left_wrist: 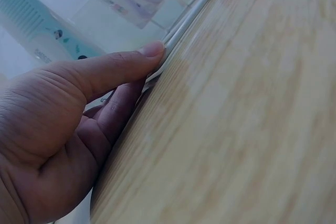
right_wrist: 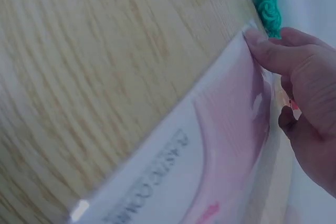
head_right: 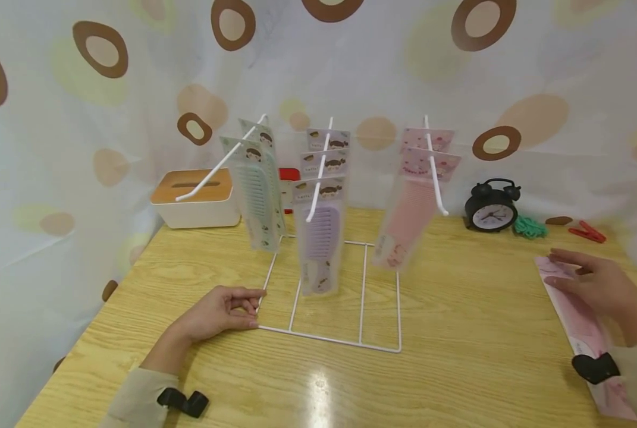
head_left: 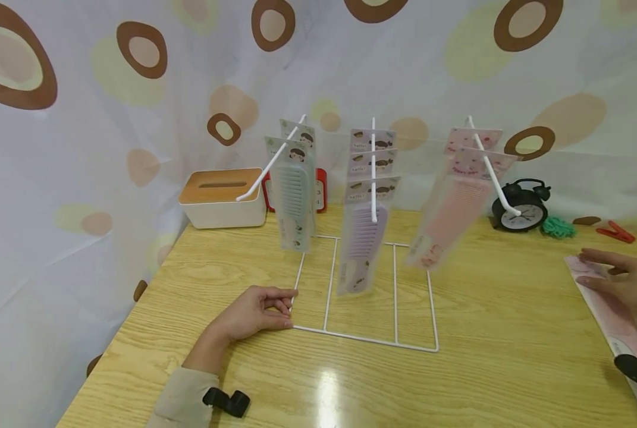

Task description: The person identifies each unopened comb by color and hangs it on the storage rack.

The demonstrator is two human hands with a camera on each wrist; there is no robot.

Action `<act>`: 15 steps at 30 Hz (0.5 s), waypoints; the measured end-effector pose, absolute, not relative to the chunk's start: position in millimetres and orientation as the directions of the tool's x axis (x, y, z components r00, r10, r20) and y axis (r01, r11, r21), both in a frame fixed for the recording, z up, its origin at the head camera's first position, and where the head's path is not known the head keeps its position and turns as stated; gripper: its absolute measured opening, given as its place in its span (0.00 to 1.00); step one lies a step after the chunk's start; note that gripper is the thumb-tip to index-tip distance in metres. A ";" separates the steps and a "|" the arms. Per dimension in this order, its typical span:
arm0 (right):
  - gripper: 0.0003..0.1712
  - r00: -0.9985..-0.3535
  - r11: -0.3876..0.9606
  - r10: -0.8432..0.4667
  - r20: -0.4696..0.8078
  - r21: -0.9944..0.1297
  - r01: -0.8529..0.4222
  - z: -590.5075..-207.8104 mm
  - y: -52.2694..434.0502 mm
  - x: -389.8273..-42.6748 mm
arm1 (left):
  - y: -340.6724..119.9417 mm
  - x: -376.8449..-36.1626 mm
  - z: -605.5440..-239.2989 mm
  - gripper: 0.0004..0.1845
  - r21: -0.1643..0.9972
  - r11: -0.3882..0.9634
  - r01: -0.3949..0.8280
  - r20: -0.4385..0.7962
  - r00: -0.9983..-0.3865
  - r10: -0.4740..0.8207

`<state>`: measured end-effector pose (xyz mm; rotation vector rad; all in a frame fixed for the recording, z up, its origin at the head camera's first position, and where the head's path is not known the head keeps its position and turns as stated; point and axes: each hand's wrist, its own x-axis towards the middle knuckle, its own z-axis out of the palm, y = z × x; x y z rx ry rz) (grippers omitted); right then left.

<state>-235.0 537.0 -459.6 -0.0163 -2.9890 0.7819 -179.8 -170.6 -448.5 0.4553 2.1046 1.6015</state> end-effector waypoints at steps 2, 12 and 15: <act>0.44 -1.000 0.888 0.003 -0.009 -0.460 0.007 -454.8 534.5 -236.2 | -170.7 -179.7 -448.2 0.34 0.962 0.273 -0.005 -0.151 -0.844 0.515; 0.51 -0.997 0.907 -0.005 -0.077 -0.421 0.028 -446.5 522.6 -238.9 | -173.5 -178.0 -449.4 0.34 0.961 0.277 -0.004 -0.152 -0.845 0.513; 0.46 -0.994 0.867 0.088 -0.065 -0.486 0.109 -451.8 520.2 -234.8 | -174.0 -178.1 -449.3 0.34 0.961 0.275 -0.005 -0.152 -0.844 0.515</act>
